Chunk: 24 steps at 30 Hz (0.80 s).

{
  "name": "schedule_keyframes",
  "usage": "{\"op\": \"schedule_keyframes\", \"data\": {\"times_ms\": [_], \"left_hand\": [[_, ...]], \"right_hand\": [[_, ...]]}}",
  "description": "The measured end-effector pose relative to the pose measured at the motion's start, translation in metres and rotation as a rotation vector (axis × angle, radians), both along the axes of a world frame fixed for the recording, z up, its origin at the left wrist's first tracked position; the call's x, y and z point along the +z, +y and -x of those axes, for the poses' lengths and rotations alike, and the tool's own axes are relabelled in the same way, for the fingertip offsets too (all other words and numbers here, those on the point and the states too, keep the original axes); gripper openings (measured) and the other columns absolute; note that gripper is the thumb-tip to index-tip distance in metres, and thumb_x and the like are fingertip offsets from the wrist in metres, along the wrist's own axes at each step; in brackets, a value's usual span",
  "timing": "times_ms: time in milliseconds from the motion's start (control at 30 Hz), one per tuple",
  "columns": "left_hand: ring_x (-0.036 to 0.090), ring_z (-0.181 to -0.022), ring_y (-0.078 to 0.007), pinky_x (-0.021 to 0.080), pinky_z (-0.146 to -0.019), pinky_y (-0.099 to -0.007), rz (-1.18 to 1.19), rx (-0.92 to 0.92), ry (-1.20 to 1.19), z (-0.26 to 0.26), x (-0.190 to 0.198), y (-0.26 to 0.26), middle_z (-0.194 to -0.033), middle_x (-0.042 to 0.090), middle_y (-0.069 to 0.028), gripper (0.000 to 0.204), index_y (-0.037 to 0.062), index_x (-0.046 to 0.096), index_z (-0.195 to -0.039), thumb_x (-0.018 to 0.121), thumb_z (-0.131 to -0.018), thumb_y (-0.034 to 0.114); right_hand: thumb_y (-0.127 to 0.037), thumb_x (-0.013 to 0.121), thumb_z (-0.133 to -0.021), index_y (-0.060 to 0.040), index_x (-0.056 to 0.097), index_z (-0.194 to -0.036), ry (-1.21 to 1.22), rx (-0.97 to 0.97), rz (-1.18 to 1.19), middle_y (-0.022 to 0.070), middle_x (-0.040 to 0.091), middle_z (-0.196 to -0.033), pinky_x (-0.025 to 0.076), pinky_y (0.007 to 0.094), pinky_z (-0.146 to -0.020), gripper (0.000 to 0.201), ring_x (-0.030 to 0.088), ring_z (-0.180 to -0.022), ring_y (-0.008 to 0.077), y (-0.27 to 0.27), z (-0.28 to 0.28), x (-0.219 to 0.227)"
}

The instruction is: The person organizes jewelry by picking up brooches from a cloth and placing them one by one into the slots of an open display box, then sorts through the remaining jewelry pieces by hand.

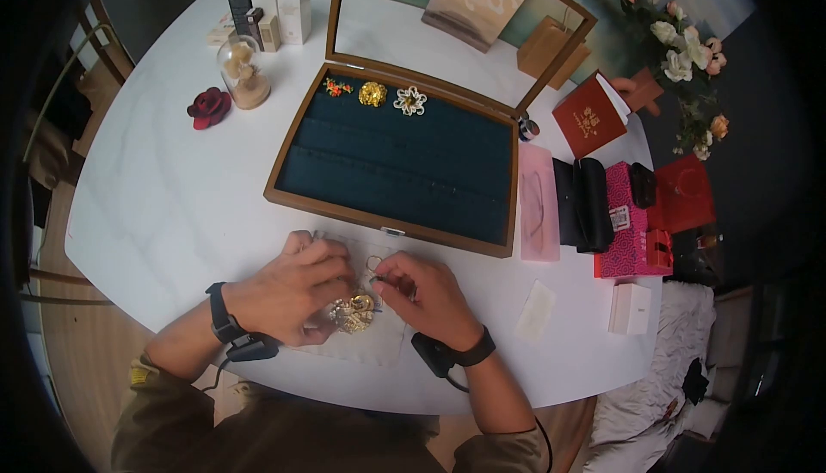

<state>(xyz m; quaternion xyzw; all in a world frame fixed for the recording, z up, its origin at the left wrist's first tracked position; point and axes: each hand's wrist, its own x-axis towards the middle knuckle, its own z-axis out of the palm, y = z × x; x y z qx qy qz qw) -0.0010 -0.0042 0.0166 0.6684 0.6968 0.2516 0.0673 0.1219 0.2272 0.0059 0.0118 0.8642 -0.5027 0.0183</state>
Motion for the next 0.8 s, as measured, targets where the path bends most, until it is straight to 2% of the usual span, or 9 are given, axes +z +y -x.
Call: {"op": "schedule_keyframes", "data": {"times_ms": [133, 200, 267, 333, 467, 533, 633, 700, 800], "left_hand": [[0.051, -0.119, -0.0221, 0.031, -0.099, -0.0438, -0.078, 0.022, -0.060, 0.004, -0.002, -0.001, -0.096, 0.069, -0.0029, 0.039, 0.0086, 0.070, -0.100, 0.080, -0.067, 0.027], [0.052, -0.117, -0.0217, 0.031, -0.098, -0.0440, -0.111, 0.037, -0.072, 0.005, -0.004, 0.000, -0.094, 0.070, -0.0026, 0.038, 0.0090, 0.069, -0.100, 0.080, -0.068, 0.027], [0.054, -0.115, -0.0212, 0.031, -0.098, -0.0443, -0.144, 0.054, -0.082, 0.005, -0.005, 0.000, -0.091, 0.071, -0.0023, 0.036, 0.0095, 0.069, -0.099, 0.079, -0.069, 0.027], [0.056, -0.111, -0.0207, 0.031, -0.096, -0.0442, -0.199, 0.082, -0.088, 0.005, -0.005, 0.000, -0.088, 0.069, -0.0017, 0.036, 0.0101, 0.069, -0.100, 0.080, -0.071, 0.026], [0.057, -0.108, -0.0204, 0.031, -0.095, -0.0444, -0.223, 0.103, -0.071, 0.006, -0.008, 0.001, -0.088, 0.068, -0.0018, 0.035, 0.0105, 0.068, -0.100, 0.080, -0.071, 0.027], [0.059, -0.111, -0.0208, 0.029, -0.094, -0.0450, -0.205, 0.133, -0.072, 0.006, -0.012, 0.001, -0.100, 0.069, -0.0011, 0.032, 0.0155, 0.070, -0.103, 0.079, -0.074, 0.027], [0.057, -0.106, -0.0210, 0.032, -0.093, -0.0445, -0.232, 0.150, -0.059, 0.004, -0.013, 0.003, -0.094, 0.066, -0.0027, 0.034, 0.0110, 0.068, -0.102, 0.081, -0.077, 0.029], [0.057, -0.106, -0.0210, 0.032, -0.092, -0.0446, -0.244, 0.163, -0.072, 0.004, -0.016, 0.003, -0.094, 0.065, -0.0030, 0.035, 0.0113, 0.067, -0.103, 0.082, -0.078, 0.030], [0.057, -0.105, -0.0209, 0.031, -0.092, -0.0443, -0.260, 0.195, -0.098, 0.003, -0.020, 0.004, -0.094, 0.065, -0.0032, 0.037, 0.0118, 0.067, -0.105, 0.084, -0.080, 0.033]], "right_hand": [[-0.015, 0.075, -0.094, -0.0033, 0.067, -0.103, 0.042, -0.031, 0.058, 0.0027, 0.068, -0.078, 0.048, 0.0255, -0.057, 0.017, 0.061, -0.062, 0.0099, -0.003, -0.002, -0.002], [-0.015, 0.076, -0.093, -0.0034, 0.067, -0.103, 0.076, -0.050, 0.107, 0.0024, 0.067, -0.078, 0.047, 0.0252, -0.057, 0.017, 0.060, -0.062, 0.0093, -0.005, -0.005, -0.002], [-0.010, 0.075, -0.092, -0.0041, 0.069, -0.101, 0.109, 0.015, 0.087, -0.0007, 0.064, -0.077, 0.046, 0.0226, -0.058, 0.012, 0.058, -0.065, 0.0065, -0.007, -0.007, 0.004], [-0.012, 0.077, -0.091, -0.0048, 0.068, -0.100, 0.127, 0.069, 0.069, 0.0001, 0.063, -0.075, 0.046, 0.0241, -0.056, 0.014, 0.058, -0.063, 0.0077, -0.012, -0.008, 0.010], [-0.013, 0.077, -0.091, -0.0058, 0.066, -0.095, 0.154, 0.160, 0.032, 0.0030, 0.062, -0.073, 0.046, 0.0274, -0.053, 0.014, 0.059, -0.059, 0.0117, -0.018, -0.008, 0.010], [-0.013, 0.077, -0.091, -0.0056, 0.065, -0.094, 0.147, 0.184, 0.006, 0.0040, 0.062, -0.073, 0.046, 0.0279, -0.054, 0.014, 0.059, -0.059, 0.0129, -0.019, -0.008, 0.008], [-0.012, 0.076, -0.092, -0.0044, 0.066, -0.095, 0.197, 0.164, -0.030, 0.0056, 0.063, -0.074, 0.046, 0.0291, -0.055, 0.013, 0.060, -0.060, 0.0151, -0.018, -0.008, 0.004], [-0.007, 0.075, -0.092, -0.0019, 0.069, -0.097, 0.111, 0.113, -0.002, 0.0048, 0.068, -0.079, 0.051, 0.0268, -0.061, 0.009, 0.066, -0.067, 0.0131, -0.018, -0.008, 0.006], [-0.006, 0.074, -0.093, -0.0015, 0.069, -0.099, 0.100, 0.105, 0.036, 0.0059, 0.068, -0.080, 0.053, 0.0264, -0.064, 0.009, 0.067, -0.069, 0.0142, -0.017, -0.007, 0.006]]}}
